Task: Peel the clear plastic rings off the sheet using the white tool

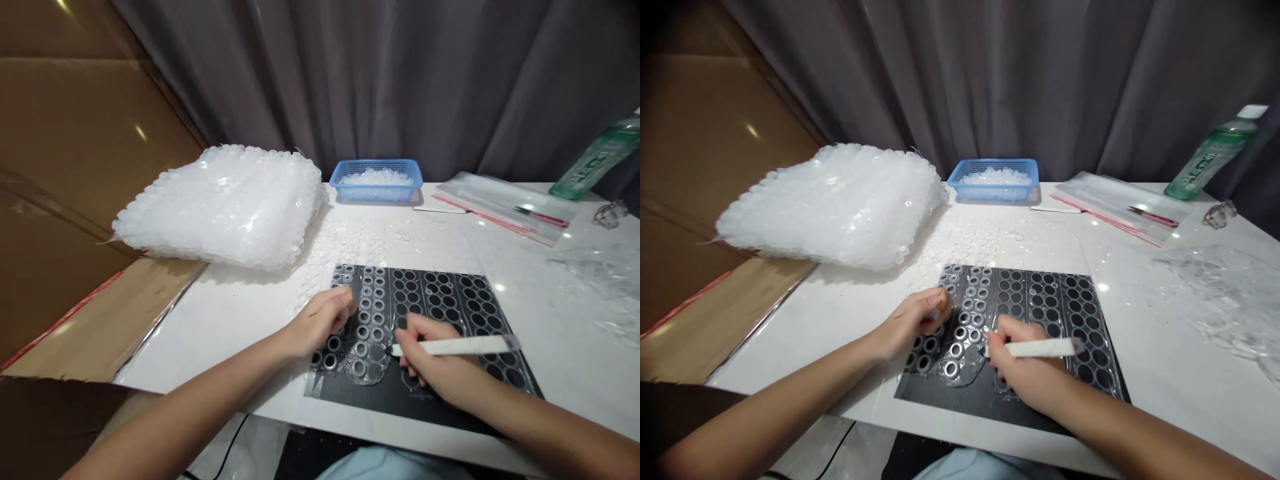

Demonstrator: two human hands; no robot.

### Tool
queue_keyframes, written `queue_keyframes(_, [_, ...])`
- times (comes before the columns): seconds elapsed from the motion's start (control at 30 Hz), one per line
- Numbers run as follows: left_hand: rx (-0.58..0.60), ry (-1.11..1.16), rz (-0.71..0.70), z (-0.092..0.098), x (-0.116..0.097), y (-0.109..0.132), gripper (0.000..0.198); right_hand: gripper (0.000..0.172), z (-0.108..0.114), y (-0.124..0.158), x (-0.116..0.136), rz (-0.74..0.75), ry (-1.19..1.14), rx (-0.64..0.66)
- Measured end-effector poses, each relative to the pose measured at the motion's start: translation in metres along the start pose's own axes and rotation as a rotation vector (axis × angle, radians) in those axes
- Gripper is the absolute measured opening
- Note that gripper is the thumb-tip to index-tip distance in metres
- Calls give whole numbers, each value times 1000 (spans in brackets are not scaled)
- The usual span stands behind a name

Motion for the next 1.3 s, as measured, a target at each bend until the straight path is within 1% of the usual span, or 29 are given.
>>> queue_keyframes(0.03, [-14, -7, 11, 2, 1, -1, 37, 29, 1, -1, -4, -43, -89, -7])
queue_keyframes(0.1, [-4, -153, -31, -1, -3, -1, 34, 31, 2, -3, -10, -88, -170, -32])
queue_keyframes(0.17, [8, -318, -95, -7, -8, 2, 21, 32, 2, -5, -12, -76, -146, -36])
queue_keyframes(0.23, [59, -439, -161, -16, -13, 5, 12, 32, 1, -5, -12, -56, -105, -28])
queue_keyframes(0.3, [117, -540, -219, -24, -16, 8, 15, 31, 1, -5, -12, -48, -56, -29])
queue_keyframes(0.37, [144, -623, -248, -30, -17, 9, 18, 29, 1, -5, -10, -51, -9, -25])
queue_keyframes(0.5, [129, -733, -205, -32, -16, 7, 21, 27, 0, -3, 0, -58, 48, -10])
queue_keyframes(0.57, [107, -670, -162, -29, -13, 5, 22, 27, -2, -2, 4, -56, 52, 1])
queue_keyframes(0.63, [16, -454, -82, -17, -7, 1, 25, 27, -3, -2, 5, -56, 32, 14])
queue_keyframes(0.7, [-85, -213, 18, -1, 2, -1, 32, 28, -2, -3, 3, -68, -15, 19])
queue_keyframes(0.73, [-105, -155, 48, 4, 4, -3, 35, 28, 0, -4, 2, -74, -45, 15])
queue_keyframes(0.77, [-91, -158, 52, 7, 3, -5, 37, 28, 2, -7, 1, -74, -74, 8])
queue_keyframes(0.8, [-56, -219, 25, 8, -1, -8, 37, 29, 6, -10, 1, -62, -91, -6])
queue_keyframes(0.87, [19, -431, -100, 8, -17, -15, 35, 28, 13, -20, 5, 6, -66, -47])
queue_keyframes(0.93, [39, -631, -230, 11, -34, -24, 28, 27, 18, -30, 13, 100, 29, -78])
queue_keyframes(1.0, [43, -726, -318, 14, -44, -32, 21, 27, 19, -39, 18, 154, 110, -85])
queue_keyframes(1.03, [70, -736, -357, 14, -45, -36, 21, 27, 18, -42, 18, 158, 129, -82])
queue_keyframes(1.1, [156, -714, -453, 9, -43, -38, 24, 26, 16, -47, 16, 149, 132, -77])
queue_keyframes(1.17, [239, -687, -532, 1, -36, -35, 29, 25, 15, -48, 13, 150, 127, -70])
queue_keyframes(1.23, [259, -685, -543, -6, -25, -32, 32, 26, 14, -48, 10, 157, 139, -64])
queue_keyframes(1.3, [266, -689, -519, -13, -16, -29, 30, 27, 14, -48, 9, 160, 165, -62])
Point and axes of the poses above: each hand's wrist, its own y-axis away from the middle knuckle, its own z-axis out of the back of the hand, x = y × z, the point moved 7 cm from there along -y, towards the middle knuckle, and after that the axes turned 7 degrees about -y, right-handed, at the moved point
